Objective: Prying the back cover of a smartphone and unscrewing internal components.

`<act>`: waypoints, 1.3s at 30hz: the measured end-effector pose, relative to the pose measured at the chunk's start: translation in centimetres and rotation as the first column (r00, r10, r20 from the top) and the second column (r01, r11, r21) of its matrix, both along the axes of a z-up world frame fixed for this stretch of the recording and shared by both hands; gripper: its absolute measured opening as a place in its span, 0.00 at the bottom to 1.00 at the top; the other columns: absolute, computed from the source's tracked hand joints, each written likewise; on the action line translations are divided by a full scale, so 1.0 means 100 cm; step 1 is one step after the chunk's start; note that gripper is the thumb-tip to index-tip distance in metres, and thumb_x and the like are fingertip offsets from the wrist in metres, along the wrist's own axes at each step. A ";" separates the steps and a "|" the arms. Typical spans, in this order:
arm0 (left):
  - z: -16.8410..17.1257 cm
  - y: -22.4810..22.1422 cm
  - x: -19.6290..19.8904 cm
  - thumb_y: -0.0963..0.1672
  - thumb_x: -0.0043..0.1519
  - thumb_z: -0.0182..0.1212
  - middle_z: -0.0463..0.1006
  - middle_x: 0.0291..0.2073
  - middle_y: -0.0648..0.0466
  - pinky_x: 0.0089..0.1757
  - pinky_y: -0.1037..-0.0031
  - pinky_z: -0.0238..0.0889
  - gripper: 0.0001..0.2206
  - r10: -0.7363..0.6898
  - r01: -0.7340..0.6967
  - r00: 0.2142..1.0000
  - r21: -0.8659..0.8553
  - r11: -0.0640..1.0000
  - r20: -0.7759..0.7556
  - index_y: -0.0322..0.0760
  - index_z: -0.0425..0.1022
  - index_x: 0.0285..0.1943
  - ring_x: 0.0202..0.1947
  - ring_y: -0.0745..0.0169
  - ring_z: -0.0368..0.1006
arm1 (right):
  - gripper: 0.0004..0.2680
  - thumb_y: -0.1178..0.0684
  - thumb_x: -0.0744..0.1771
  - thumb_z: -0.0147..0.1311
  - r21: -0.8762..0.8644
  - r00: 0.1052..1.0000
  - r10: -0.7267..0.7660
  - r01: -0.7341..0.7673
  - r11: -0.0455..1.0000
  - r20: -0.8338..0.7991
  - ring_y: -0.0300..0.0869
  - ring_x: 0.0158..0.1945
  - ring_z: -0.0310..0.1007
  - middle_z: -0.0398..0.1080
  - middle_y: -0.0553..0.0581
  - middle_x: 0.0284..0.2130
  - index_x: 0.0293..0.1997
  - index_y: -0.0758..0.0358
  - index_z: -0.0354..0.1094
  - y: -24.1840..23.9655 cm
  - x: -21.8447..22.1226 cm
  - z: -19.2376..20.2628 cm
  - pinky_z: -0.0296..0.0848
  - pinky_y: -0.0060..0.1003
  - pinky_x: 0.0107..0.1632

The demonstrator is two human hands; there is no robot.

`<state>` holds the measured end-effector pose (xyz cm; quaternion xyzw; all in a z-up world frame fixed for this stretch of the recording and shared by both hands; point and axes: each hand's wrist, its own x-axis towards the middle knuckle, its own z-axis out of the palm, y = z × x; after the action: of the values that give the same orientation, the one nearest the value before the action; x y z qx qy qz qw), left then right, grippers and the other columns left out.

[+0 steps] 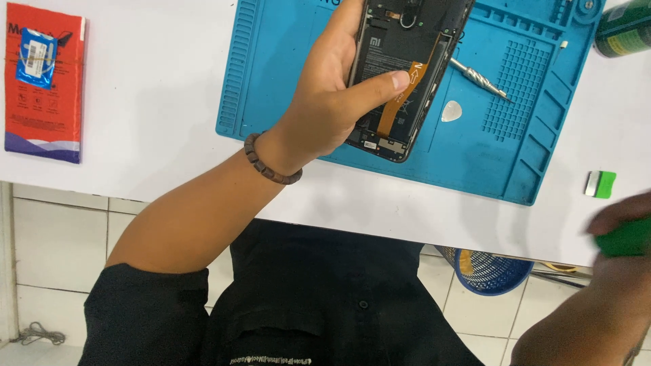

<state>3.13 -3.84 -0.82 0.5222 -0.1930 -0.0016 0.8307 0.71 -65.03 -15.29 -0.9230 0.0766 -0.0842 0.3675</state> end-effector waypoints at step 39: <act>0.012 0.007 -0.015 0.41 0.74 0.58 0.68 0.53 0.51 0.54 0.63 0.78 0.13 0.210 -0.242 0.958 0.156 0.958 0.196 0.43 0.58 0.62 0.53 0.55 0.72 | 0.15 0.50 0.72 0.45 0.007 0.835 0.540 -0.544 0.839 0.101 0.44 0.33 0.68 0.74 0.64 0.48 0.58 0.73 0.71 0.337 -0.083 0.138 0.65 0.35 0.38</act>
<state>1.60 -3.14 0.39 0.6111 -0.2044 0.1230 0.7548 -7.63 -31.35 -1.52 -0.8953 -0.2037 -0.0191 0.3957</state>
